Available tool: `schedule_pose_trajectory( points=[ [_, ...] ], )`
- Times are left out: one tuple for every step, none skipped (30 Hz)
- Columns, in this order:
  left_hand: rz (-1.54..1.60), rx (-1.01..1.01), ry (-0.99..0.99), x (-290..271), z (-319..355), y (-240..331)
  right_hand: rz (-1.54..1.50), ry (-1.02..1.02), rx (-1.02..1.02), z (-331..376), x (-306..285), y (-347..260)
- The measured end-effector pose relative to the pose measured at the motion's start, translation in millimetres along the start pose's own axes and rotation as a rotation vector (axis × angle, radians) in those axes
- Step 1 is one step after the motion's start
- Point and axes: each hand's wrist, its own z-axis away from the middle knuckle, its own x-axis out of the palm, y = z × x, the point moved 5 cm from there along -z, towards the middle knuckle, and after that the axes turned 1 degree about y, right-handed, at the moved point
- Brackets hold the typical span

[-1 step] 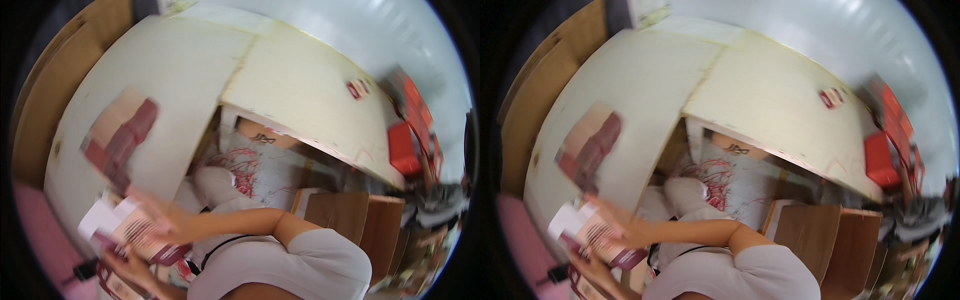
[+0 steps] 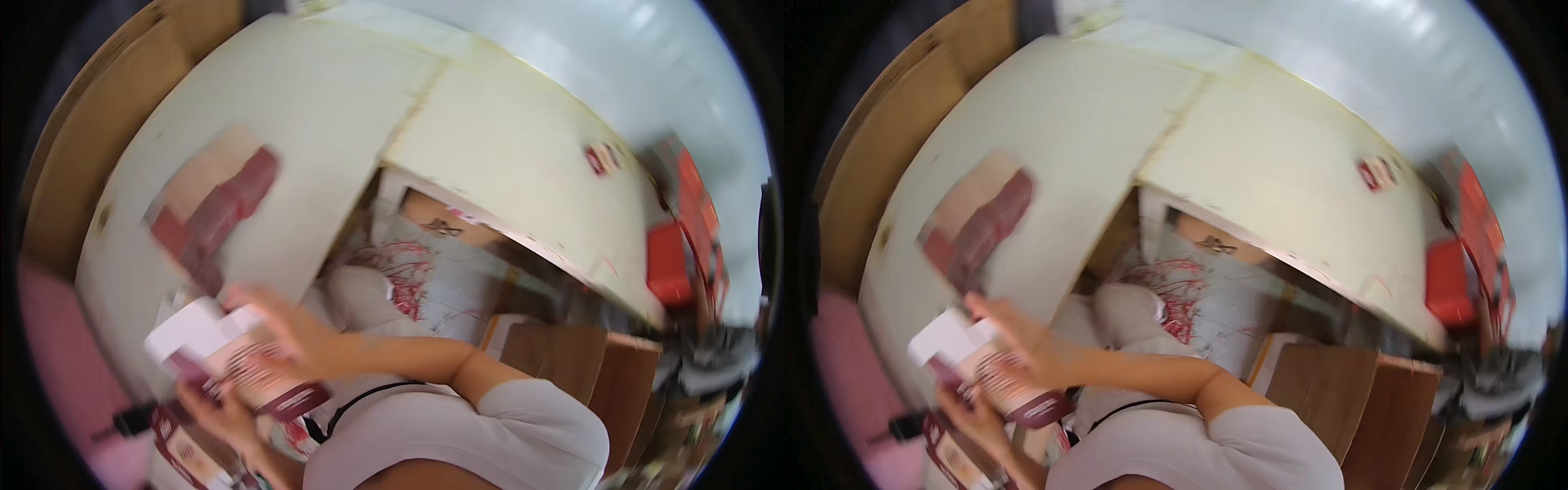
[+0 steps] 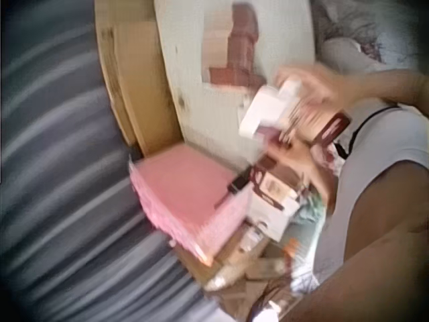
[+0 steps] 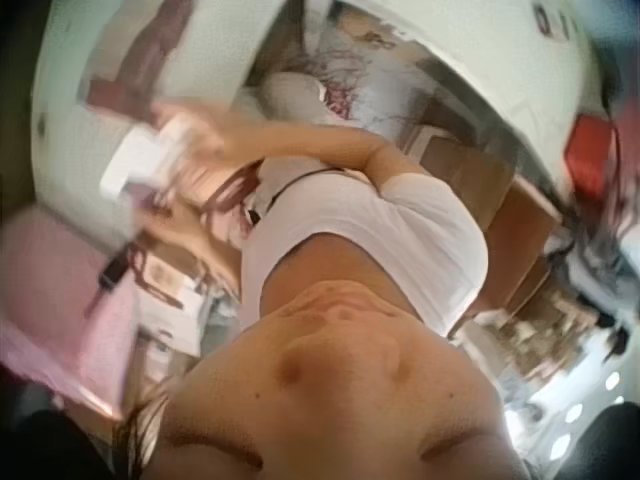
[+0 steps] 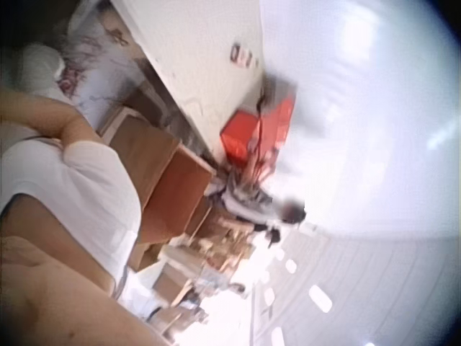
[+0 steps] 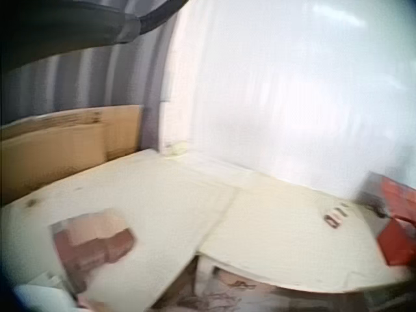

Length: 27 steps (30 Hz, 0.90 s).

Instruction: The person assembles cardboard coffee boxes by hand, taking flat cutouts from a stack and folding the flaps together until they form a rectangular box.

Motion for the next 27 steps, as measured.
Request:
schedule_pose_trajectory(
  points=[
    [0.321,-0.043,-0.044,15.4,12.4,6.3,0.105,-0.011,-0.027,-5.1,-10.3,-7.8],
    [0.422,-0.056,-0.039,27.0,20.0,15.0,0.2,-0.017,-0.054,-9.4,-16.7,-12.8],
    [0.24,0.062,-0.046,29.9,26.5,16.5,0.362,0.013,-0.097,-10.2,-23.5,-15.4],
    [0.242,0.119,-0.073,35.5,26.3,25.2,0.409,0.045,-0.079,-10.9,-30.6,-18.9],
    [0.243,0.178,-0.109,41.5,22.4,36.5,0.421,0.109,-0.12,-10.4,-35.4,-16.8],
    [0.32,0.141,-0.181,47.7,17.6,45.2,0.307,0.156,-0.045,-5.3,-37.5,-13.9],
    [0.403,0.101,-0.252,50.8,13.7,54.2,0.29,0.158,-0.015,-1.5,-37.0,-13.7],
    [0.364,0.129,-0.276,51.2,9.6,62.3,0.295,0.14,-0.097,-0.4,-38.2,-15.0],
    [0.325,0.158,-0.311,49.2,5.0,66.6,0.301,0.131,-0.173,-0.3,-37.0,-15.4],
    [0.301,0.156,-0.377,49.8,4.0,68.3,0.264,0.138,-0.165,1.3,-37.7,-12.9],
    [0.339,0.17,-0.413,51.7,6.3,65.2,0.23,0.148,-0.155,2.9,-38.1,-10.4],
    [0.395,0.178,-0.427,53.2,7.3,67.5,0.223,0.149,-0.152,2.5,-40.6,-9.7],
    [0.452,0.189,-0.442,53.5,7.6,71.2,0.24,0.158,-0.12,1.5,-41.3,-8.0],
    [0.435,0.178,-0.447,52.0,6.5,70.9,0.26,0.168,-0.089,0.5,-41.1,-6.1],
    [0.424,0.174,-0.454,53.0,4.0,72.0,0.289,0.181,-0.063,-0.4,-42.3,-3.8],
    [0.44,0.147,-0.459,55.0,4.6,70.4,0.235,0.2,-0.027,0.9,-42.0,0.2],
    [0.456,0.121,-0.465,57.0,6.6,69.5,0.282,0.182,-0.034,4.5,-39.8,2.7],
    [0.454,0.13,-0.443,57.0,7.3,70.1,0.329,0.167,-0.046,7.8,-37.6,6.4],
    [0.452,0.138,-0.422,56.8,8.2,71.0,0.376,0.15,-0.057,9.7,-35.6,8.5],
    [0.45,0.147,-0.401,55.7,8.7,71.3,0.392,0.15,-0.124,9.0,-34.7,6.7],
    [0.499,0.079,-0.401,55.1,7.2,68.7,0.41,0.147,-0.189,7.0,-33.9,5.1],
    [0.548,0.01,-0.399,54.2,4.7,66.1,0.427,0.144,-0.253,6.0,-32.7,2.9],
    [0.596,-0.06,-0.396,53.2,4.2,62.5,0.361,0.156,-0.214,5.1,-33.2,4.8],
    [0.599,-0.036,-0.369,53.0,5.2,58.6,0.296,0.173,-0.178,4.4,-33.0,6.8],
    [0.601,-0.014,-0.342,52.6,6.5,54.9,0.23,0.19,-0.141,5.0,-32.5,8.7],
    [0.599,0.038,-0.31,52.9,4.8,57.4,0.254,0.217,-0.074,7.1,-32.3,11.7],
    [0.579,0.043,-0.305,52.9,4.9,58.4,0.288,0.206,-0.054,7.3,-30.9,13.7]
  ],
)
